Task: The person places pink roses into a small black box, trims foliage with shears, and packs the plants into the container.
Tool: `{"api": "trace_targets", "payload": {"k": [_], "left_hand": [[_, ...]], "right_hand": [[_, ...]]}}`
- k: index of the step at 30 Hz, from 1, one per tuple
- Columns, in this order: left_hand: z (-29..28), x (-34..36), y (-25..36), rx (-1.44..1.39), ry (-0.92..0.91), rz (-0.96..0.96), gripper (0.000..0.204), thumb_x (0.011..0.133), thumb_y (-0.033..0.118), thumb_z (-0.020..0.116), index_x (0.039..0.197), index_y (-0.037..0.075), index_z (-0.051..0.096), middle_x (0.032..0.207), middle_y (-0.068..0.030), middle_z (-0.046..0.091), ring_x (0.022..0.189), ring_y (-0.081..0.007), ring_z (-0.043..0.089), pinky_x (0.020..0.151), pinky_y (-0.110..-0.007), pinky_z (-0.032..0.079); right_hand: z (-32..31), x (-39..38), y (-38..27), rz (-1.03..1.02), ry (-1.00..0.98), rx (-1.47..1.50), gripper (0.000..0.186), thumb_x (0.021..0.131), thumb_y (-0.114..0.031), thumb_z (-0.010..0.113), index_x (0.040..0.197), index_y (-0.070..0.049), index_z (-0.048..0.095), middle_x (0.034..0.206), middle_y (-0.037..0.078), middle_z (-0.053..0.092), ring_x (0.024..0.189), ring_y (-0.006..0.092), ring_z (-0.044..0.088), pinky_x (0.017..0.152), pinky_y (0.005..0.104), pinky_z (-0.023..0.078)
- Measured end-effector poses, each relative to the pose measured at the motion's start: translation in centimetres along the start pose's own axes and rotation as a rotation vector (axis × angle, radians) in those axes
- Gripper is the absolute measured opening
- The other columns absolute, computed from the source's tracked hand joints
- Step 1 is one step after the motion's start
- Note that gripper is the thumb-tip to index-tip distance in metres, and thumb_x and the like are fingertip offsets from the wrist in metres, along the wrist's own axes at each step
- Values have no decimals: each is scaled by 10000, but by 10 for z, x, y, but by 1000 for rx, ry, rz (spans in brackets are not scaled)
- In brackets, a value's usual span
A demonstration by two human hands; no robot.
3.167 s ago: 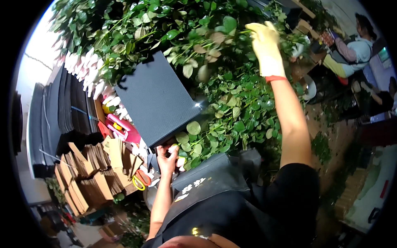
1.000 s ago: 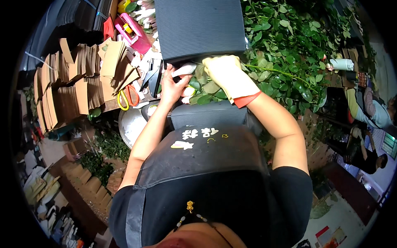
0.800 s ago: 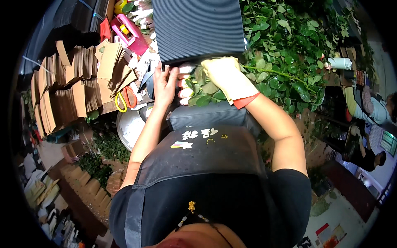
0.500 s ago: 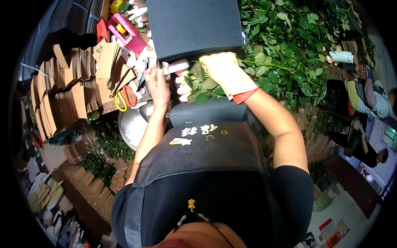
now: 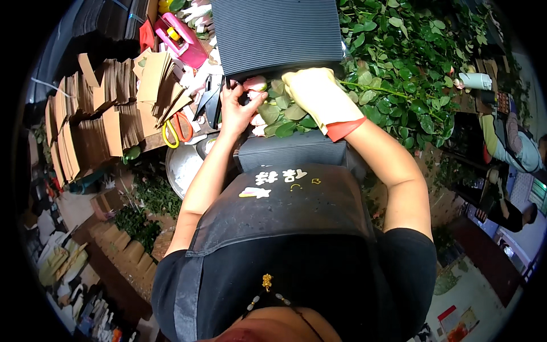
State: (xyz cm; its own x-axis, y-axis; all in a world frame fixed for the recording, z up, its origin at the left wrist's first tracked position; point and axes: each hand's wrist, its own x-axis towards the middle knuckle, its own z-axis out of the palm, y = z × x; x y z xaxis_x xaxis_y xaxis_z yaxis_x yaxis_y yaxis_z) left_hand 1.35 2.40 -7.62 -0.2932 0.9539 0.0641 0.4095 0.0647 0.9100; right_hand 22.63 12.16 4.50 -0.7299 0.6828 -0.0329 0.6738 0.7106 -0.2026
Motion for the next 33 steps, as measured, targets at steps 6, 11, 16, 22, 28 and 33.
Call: {"api": "trace_targets", "payload": {"k": [6, 11, 16, 22, 28, 33], "left_hand": [[-3, -1, -9, -21, -32, -35, 429, 758, 277, 920, 1124, 86, 802, 1337, -165, 576, 1253, -330, 566, 1090, -450, 487], [4, 2, -4, -111, -19, -3, 369, 777, 279, 956, 987, 32, 780, 1303, -212, 575, 1212, -358, 594, 1075, -439, 483], [-1, 2, 2, -44, 20, 52, 399, 773, 295, 961, 915, 2, 730, 1143, -177, 611, 1093, -349, 617, 975, -454, 506], [0, -2, -1, -17, 62, 84, 426, 759, 325, 982, 1011, 46, 780, 1272, -218, 612, 1186, -388, 614, 1027, -470, 500], [-3, -4, -3, 53, -13, 96, 351, 763, 220, 923, 1056, 73, 798, 1277, -225, 605, 1224, -403, 618, 1066, -470, 499], [-3, -4, -4, 13, -65, 0, 368, 775, 268, 941, 1071, 91, 815, 1428, -314, 559, 1373, -431, 562, 1162, -476, 450]], "right_hand": [[-62, -11, -43, 32, 12, -85, 191, 1001, -297, 645, 951, -113, 656, 775, 101, 739, 701, 271, 762, 631, 422, 582], [5, 10, -28, -70, 124, -234, 131, 910, -273, 682, 903, -149, 726, 826, 98, 774, 774, 279, 793, 667, 441, 602], [7, 18, -30, -43, 3, -131, 173, 934, -280, 665, 984, -150, 768, 944, 90, 806, 918, 288, 795, 809, 450, 592], [13, 25, -45, 10, -70, -175, 233, 892, -328, 724, 1018, -145, 795, 972, 87, 816, 946, 302, 801, 820, 490, 584], [35, 37, -65, 36, -221, -287, 292, 916, -403, 693, 978, -145, 814, 955, 49, 819, 868, 285, 795, 779, 503, 571], [3, 13, -40, -156, 17, 43, 298, 993, -345, 603, 1084, -116, 770, 949, 159, 789, 867, 335, 785, 742, 441, 613]]}}
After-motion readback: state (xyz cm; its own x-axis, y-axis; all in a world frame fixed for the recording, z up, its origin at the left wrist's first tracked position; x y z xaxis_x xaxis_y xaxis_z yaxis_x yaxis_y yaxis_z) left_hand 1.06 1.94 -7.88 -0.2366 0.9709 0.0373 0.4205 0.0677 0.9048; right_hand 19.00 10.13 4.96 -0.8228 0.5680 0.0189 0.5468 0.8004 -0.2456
